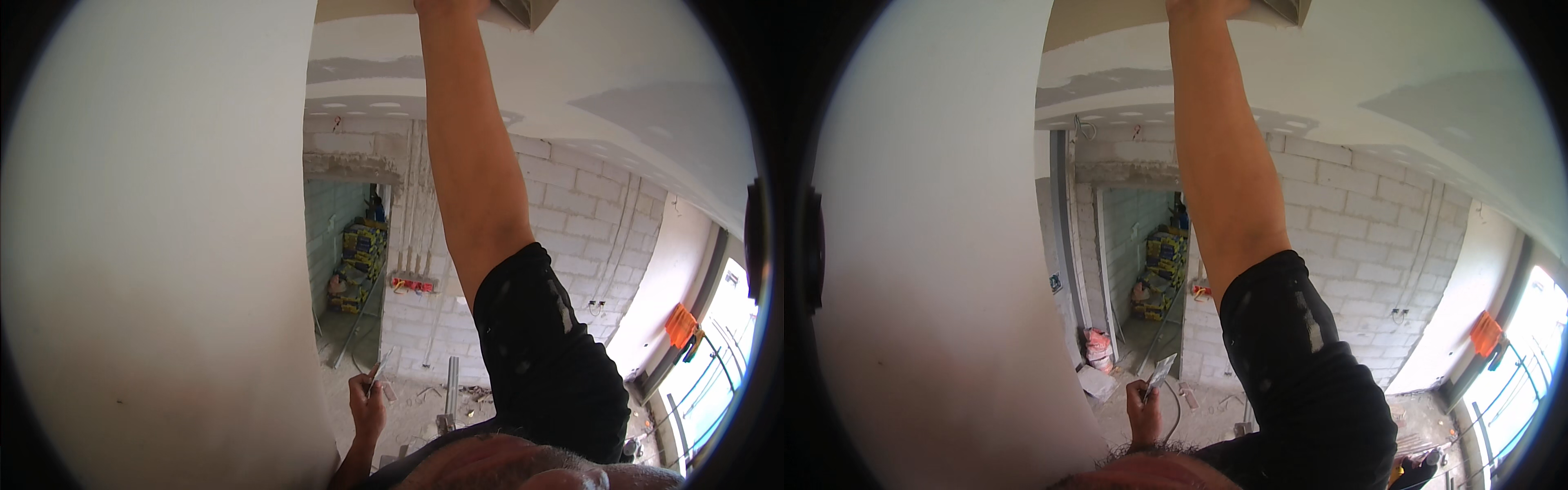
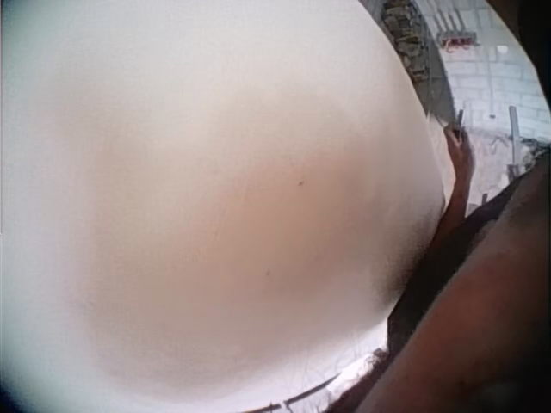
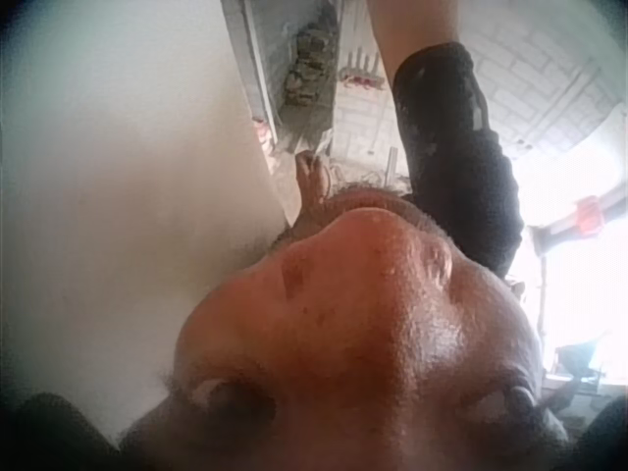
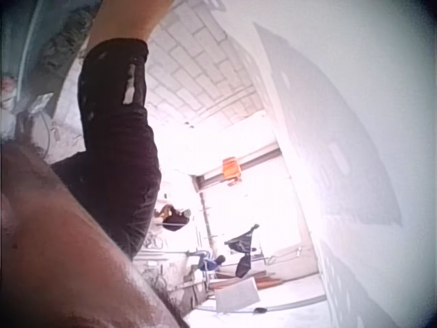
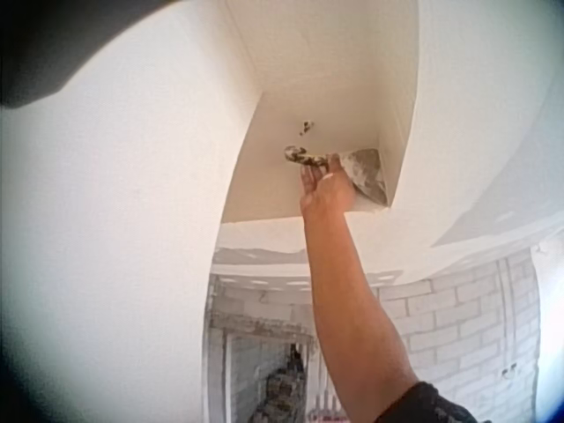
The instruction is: The person applies plaster to a ceiling using a trowel and hawk. They repeatedly scoop plaster from the hawk and spread it onto the ceiling surface in smooth strokes, working on a section of the ceiling in a room under construction.
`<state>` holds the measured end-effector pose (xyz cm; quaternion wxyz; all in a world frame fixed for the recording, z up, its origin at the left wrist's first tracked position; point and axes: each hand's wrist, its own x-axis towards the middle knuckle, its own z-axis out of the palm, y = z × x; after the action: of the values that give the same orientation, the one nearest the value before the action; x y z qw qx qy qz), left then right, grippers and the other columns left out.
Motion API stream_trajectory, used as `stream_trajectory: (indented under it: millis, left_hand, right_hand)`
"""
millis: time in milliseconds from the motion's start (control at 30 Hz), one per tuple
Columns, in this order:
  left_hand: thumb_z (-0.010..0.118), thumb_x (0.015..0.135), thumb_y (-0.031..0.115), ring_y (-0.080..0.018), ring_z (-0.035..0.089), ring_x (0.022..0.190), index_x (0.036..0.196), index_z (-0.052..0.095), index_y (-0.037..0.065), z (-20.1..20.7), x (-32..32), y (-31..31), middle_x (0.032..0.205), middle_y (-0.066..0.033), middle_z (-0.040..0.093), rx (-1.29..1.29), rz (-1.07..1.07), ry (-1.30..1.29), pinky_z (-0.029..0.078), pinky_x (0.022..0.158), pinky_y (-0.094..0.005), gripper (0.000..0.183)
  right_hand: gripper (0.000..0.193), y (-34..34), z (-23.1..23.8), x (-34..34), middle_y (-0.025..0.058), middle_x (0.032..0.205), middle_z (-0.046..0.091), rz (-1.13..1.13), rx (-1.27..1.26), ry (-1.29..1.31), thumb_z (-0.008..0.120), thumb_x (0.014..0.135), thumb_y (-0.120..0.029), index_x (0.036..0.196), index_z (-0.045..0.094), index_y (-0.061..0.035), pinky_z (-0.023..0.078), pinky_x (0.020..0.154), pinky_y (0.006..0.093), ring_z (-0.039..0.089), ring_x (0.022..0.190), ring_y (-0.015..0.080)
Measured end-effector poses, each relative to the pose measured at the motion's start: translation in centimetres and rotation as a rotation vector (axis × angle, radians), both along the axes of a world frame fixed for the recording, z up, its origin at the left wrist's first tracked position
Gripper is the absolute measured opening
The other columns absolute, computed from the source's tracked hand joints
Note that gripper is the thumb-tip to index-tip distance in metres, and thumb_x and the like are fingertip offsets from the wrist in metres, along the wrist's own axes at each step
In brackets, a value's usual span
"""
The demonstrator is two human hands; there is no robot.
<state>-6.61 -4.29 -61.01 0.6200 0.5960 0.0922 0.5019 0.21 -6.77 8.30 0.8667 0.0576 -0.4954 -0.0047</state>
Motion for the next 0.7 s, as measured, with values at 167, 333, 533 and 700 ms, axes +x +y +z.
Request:
stream_trajectory:
  millis: [167,333,533,700]
  left_hand:
    - [0.059,0.101,0.007,-0.0072,0.037,0.074,0.106,0.047,0.006,-0.07,0.05,0.09,0.085,0.0018,0.042,-0.006,-0.010,0.032,0.034,0.065,-0.0261,0.014]
    - [0.059,0.101,0.007,-0.0074,0.037,0.075,0.106,0.047,0.006,0.07,0.14,-0.02,0.086,0.0015,0.043,-0.010,-0.011,0.022,0.035,0.066,-0.0261,0.014]
    - [0.060,0.100,0.006,-0.0077,0.037,0.075,0.106,0.047,0.006,0.04,0.21,-0.16,0.086,0.0012,0.043,-0.007,-0.006,0.022,0.035,0.067,-0.0264,0.014]
    - [0.060,0.100,0.007,-0.0080,0.038,0.075,0.106,0.047,0.005,0.11,-0.13,0.04,0.087,0.0008,0.044,-0.008,-0.002,0.040,0.036,0.067,-0.0268,0.014]
  right_hand:
    - [0.033,-0.07,-0.26,-0.29,0.0157,0.125,0.059,-0.001,0.002,0.005,0.058,0.106,-0.018,0.132,0.055,0.0027,0.053,0.098,0.0425,0.062,0.112,0.0319]
    - [0.031,-0.06,0.22,-0.05,0.0148,0.120,0.060,0.005,0.007,0.019,0.060,0.104,-0.017,0.127,0.055,0.0029,0.056,0.088,0.0391,0.064,0.100,0.0295]
    - [0.027,-0.24,0.44,-0.11,0.0145,0.113,0.061,0.010,0.003,0.069,0.062,0.103,-0.015,0.123,0.056,0.0025,0.058,0.074,0.0339,0.066,0.087,0.0275]
    - [0.027,-0.09,0.65,-0.46,0.0143,0.112,0.062,0.016,-0.020,0.085,0.062,0.102,-0.015,0.122,0.056,0.0018,0.057,0.073,0.0333,0.066,0.085,0.0268]
